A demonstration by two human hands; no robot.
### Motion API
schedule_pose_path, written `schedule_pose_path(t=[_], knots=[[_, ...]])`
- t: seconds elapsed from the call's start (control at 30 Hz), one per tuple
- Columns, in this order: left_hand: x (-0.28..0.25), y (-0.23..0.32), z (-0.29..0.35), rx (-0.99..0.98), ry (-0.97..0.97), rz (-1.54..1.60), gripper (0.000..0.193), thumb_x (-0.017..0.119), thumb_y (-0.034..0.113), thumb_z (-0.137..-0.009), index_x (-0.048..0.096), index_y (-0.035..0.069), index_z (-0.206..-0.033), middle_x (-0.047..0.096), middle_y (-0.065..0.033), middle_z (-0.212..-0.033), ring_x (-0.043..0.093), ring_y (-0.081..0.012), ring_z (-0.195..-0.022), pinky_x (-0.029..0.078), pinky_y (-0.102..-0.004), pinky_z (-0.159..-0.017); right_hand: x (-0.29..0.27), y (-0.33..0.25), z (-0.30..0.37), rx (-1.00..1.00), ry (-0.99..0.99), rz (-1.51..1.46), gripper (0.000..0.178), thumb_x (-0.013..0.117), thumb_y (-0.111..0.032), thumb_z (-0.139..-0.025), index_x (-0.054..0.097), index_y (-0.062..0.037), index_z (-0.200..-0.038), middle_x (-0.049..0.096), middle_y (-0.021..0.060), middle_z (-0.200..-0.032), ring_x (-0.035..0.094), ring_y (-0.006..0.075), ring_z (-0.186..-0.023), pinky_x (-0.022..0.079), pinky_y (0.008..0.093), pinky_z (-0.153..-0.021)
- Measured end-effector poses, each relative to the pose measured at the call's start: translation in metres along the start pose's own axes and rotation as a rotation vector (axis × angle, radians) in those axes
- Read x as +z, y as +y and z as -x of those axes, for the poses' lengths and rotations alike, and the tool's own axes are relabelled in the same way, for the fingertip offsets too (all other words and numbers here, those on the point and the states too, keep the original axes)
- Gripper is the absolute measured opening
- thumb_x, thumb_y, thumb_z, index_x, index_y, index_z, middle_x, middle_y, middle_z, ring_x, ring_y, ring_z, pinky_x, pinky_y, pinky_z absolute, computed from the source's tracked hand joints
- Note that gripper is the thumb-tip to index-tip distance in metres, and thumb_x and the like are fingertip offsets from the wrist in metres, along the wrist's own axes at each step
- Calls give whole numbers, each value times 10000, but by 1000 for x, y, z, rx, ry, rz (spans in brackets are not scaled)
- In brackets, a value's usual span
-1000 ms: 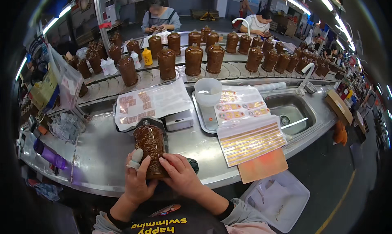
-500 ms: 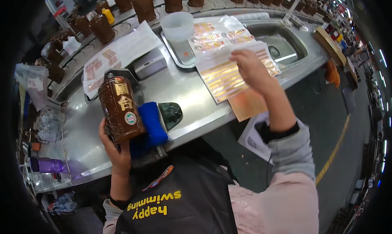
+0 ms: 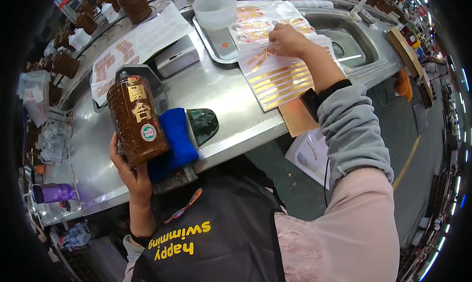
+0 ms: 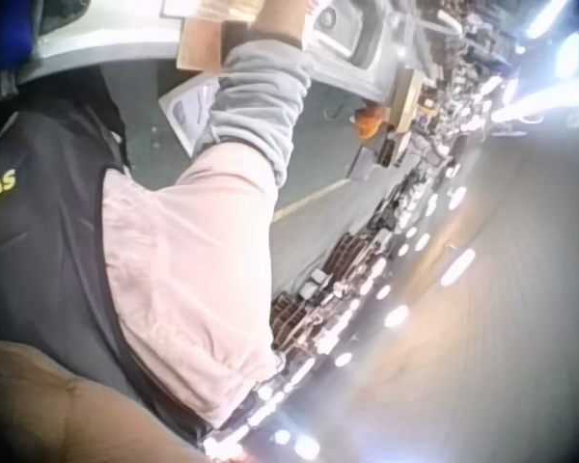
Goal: Apply decorative labels and gold trim to dark brown glass bottles at a factory workstation.
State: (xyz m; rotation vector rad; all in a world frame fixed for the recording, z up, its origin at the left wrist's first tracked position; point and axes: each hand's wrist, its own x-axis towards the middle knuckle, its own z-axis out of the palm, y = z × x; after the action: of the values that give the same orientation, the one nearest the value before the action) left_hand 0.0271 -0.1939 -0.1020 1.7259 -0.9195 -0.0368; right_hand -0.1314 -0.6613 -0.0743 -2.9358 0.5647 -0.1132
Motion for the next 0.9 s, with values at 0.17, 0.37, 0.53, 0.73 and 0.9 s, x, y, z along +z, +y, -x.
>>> schedule_pose_path(t=[0.17, 0.37, 0.53, 0.73, 0.9], knots=[[1, -4, -2, 48, 1, -1, 770, 614, 402, -911, 259, -45, -1429, 379, -169, -1399, 441, -263, -1240, 358, -363, -1030, 8, 19, 1, -12, 75, -376, 128, 667, -87, -824, 685, -10, -925, 609, 113, -936, 595, 232, -885, 472, 314, -761], [-6, 1, 0, 82, 17, -218, 782, 701, 310, -832, 307, -49, -1404, 421, -220, -1366, 444, -345, -1237, 343, -409, -1049, 1, 6, 2, 12, 296, -295, 128, 659, -129, -842, 673, -11, -892, 627, 111, -930, 586, 235, -868, 463, 309, -768], [-5, 25, -8, 290, 23, -448, 818, 760, 304, -739, 365, -19, -1378, 446, -258, -1333, 453, -415, -1207, 318, -526, -1036, -24, -37, 28, -20, 329, -383, 106, 646, -115, -870, 618, -13, -877, 601, 94, -1064, 557, 203, -931, 449, 285, -752], [-8, 14, -4, 359, 16, -525, 724, 677, 376, -833, 390, -35, -1356, 526, -213, -1272, 501, -388, -1178, 304, -537, -1056, -49, -147, 55, -163, 220, -503, 39, 624, -25, -862, 602, 6, -864, 560, 110, -1120, 534, 221, -964, 437, 299, -775], [-7, 5, 2, 212, -1, -349, 710, 651, 366, -865, 360, -39, -1370, 539, -176, -1267, 506, -372, -1173, 261, -555, -1076, -52, -209, 66, -240, 201, -594, 39, 645, -35, -842, 618, -11, -856, 550, 134, -1123, 519, 262, -973, 429, 330, -817]])
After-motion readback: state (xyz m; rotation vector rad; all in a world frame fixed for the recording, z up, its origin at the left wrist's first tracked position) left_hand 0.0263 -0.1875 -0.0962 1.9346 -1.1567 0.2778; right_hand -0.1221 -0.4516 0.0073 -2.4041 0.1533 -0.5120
